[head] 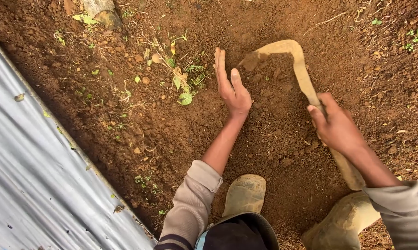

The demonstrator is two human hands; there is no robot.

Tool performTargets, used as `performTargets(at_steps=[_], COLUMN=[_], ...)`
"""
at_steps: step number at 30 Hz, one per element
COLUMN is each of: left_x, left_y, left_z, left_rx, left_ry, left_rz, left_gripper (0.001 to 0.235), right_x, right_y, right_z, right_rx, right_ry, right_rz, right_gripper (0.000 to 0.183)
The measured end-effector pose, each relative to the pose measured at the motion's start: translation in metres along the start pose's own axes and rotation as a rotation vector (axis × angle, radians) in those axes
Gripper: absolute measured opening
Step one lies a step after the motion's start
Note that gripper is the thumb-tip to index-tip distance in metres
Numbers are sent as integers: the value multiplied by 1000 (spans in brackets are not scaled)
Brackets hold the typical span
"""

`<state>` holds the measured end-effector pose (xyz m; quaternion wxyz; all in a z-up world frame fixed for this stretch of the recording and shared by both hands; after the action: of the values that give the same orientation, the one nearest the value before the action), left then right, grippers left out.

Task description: Using a hand scythe to loosen soil and remove weeds, then scooping soil into planting holes in plastic mulch.

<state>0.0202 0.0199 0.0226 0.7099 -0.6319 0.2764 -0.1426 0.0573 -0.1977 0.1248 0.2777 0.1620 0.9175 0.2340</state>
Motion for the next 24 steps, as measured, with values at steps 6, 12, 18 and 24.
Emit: performTargets(at_steps=[6, 12, 18, 24], left_x=[2, -3, -25, -27], left_y=[9, 0, -1, -3], left_z=[1, 4, -6, -11], left_rx=[8, -54, -58, -111], left_ry=[65, 59, 196, 216], left_rz=[56, 15, 39, 54], left_gripper=[45, 47, 44, 46], right_x=[-28, -2, -21, -24], right_y=[-4, 14, -21, 11], right_z=[29, 19, -2, 36], right_rx=[-130, -27, 36, -84], right_ry=[-329, -144, -84, -309], right_rz=[175, 139, 53, 269], right_gripper=[6, 10, 12, 3])
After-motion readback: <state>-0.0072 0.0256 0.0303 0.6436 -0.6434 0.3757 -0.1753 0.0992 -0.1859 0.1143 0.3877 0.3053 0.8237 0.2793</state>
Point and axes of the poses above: each hand's wrist, its own z-axis towards the middle knuckle, its own x-axis out of the palm, y = z × x, the point moved 3 cm from there along z, towards the middle knuckle, and after that the axes turned 11 degrees about -x, right-handed, at the moved point
